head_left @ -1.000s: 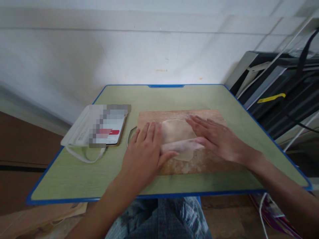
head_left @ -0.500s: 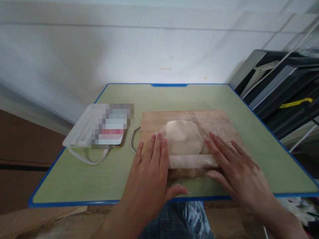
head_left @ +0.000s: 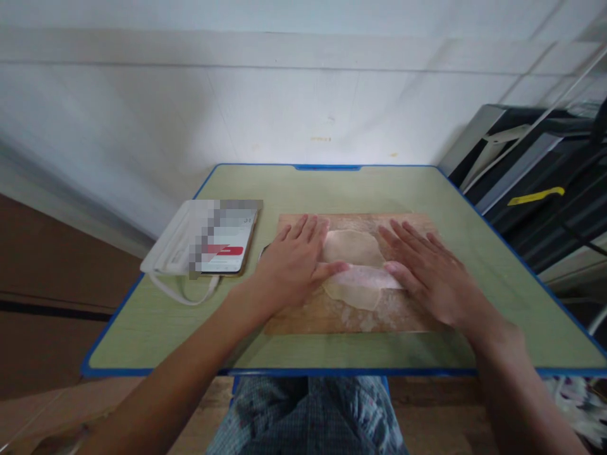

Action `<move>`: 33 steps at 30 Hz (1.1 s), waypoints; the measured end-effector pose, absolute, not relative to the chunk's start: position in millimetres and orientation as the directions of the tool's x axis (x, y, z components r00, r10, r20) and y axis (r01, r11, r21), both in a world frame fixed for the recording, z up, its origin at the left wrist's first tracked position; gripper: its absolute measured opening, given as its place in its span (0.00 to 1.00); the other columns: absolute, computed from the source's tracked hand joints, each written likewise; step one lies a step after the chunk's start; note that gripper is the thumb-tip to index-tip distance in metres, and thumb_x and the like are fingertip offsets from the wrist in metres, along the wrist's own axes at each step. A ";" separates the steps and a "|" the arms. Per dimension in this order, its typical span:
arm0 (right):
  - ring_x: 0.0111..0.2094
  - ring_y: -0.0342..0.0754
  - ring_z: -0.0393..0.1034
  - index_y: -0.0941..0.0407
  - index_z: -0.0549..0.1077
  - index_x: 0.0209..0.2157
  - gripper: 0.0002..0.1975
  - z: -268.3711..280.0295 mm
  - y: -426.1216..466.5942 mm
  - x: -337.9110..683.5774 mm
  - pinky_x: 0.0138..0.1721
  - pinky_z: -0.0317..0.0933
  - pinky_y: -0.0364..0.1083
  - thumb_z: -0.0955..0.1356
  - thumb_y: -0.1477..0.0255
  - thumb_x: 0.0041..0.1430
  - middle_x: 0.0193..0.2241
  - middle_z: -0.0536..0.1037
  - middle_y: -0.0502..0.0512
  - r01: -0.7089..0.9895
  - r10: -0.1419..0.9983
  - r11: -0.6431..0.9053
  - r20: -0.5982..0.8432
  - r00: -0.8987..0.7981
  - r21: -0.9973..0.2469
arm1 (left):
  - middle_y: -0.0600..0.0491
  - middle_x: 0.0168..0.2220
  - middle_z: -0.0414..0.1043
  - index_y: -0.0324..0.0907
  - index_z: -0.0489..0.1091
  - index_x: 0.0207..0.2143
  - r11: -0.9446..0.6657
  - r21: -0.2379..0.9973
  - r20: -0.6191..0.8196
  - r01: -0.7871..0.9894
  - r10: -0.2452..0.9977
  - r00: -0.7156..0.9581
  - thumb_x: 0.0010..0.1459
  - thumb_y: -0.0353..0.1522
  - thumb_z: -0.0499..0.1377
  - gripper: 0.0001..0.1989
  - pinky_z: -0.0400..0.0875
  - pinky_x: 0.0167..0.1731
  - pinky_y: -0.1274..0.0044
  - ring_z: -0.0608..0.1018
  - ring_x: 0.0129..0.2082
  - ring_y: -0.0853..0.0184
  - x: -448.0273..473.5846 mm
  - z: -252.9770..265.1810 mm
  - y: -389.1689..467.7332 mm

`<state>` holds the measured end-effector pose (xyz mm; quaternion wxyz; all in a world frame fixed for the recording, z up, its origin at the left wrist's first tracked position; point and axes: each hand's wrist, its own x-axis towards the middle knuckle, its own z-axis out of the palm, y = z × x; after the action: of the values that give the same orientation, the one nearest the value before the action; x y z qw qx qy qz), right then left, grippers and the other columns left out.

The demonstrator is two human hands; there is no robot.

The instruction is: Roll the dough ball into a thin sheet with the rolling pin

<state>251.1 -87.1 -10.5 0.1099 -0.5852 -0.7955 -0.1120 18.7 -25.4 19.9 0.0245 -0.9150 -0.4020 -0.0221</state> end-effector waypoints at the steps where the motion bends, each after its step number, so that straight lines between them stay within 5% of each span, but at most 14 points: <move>1: 0.62 0.55 0.47 0.58 0.54 0.61 0.28 -10.5 -87.9 250.0 0.57 0.49 0.61 0.51 0.58 0.65 0.61 0.57 0.61 0.959 0.909 0.279 0.306 -0.282 0.055 | 0.39 0.64 0.48 0.29 0.48 0.62 -0.676 -0.015 0.058 0.737 0.735 0.675 0.61 0.52 0.38 0.39 0.49 0.60 0.65 0.51 0.64 0.55 18.8 19.8 -23.4; 7: 0.56 0.55 0.61 0.62 0.58 0.59 0.28 -12.2 -128.8 232.4 0.54 0.56 0.59 0.52 0.59 0.65 0.56 0.65 0.64 0.949 0.874 0.286 0.369 -0.316 0.134 | 0.36 0.62 0.51 0.27 0.49 0.61 -0.693 0.032 0.104 0.721 0.719 0.687 0.54 0.60 0.39 0.48 0.54 0.58 0.61 0.56 0.62 0.52 7.1 11.6 -57.4; 12: 0.57 0.56 0.59 0.63 0.59 0.58 0.27 -15.0 -155.6 223.0 0.53 0.56 0.58 0.55 0.61 0.65 0.57 0.65 0.64 0.941 0.853 0.303 0.398 -0.338 0.148 | 0.32 0.61 0.51 0.25 0.49 0.61 -0.707 0.010 0.169 0.707 0.698 0.696 0.50 0.62 0.38 0.53 0.56 0.56 0.59 0.58 0.61 0.48 -5.2 2.7 -82.9; 19: 0.58 0.56 0.58 0.61 0.58 0.59 0.28 -10.5 -120.3 235.1 0.54 0.54 0.61 0.52 0.58 0.65 0.57 0.64 0.65 0.949 0.869 0.297 0.382 -0.315 0.105 | 0.41 0.64 0.47 0.36 0.47 0.63 -0.736 0.046 0.072 0.675 0.677 0.733 0.60 0.54 0.33 0.39 0.50 0.59 0.64 0.50 0.64 0.55 7.1 13.2 -31.7; 25: 0.61 0.56 0.50 0.62 0.56 0.60 0.31 -9.0 -100.0 246.0 0.57 0.51 0.60 0.51 0.56 0.64 0.59 0.61 0.67 0.953 0.913 0.303 0.289 -0.288 -0.009 | 0.38 0.64 0.47 0.32 0.42 0.64 -0.713 0.036 0.023 0.700 0.701 0.713 0.62 0.51 0.33 0.38 0.48 0.59 0.64 0.51 0.64 0.54 22.0 17.5 1.3; 33: 0.51 0.54 0.68 0.62 0.57 0.59 0.29 -11.9 -140.9 226.2 0.50 0.62 0.57 0.53 0.57 0.64 0.55 0.68 0.65 0.947 0.866 0.306 0.384 -0.321 0.102 | 0.39 0.64 0.46 0.33 0.44 0.64 -0.713 0.060 0.051 0.699 0.701 0.711 0.56 0.57 0.40 0.44 0.49 0.59 0.60 0.50 0.64 0.53 0.1 13.5 -49.6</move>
<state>226.2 -140.9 -11.9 0.1295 -0.5681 -0.7975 -0.1565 0.1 -49.6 13.5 -0.0180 -0.9248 -0.3784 -0.0350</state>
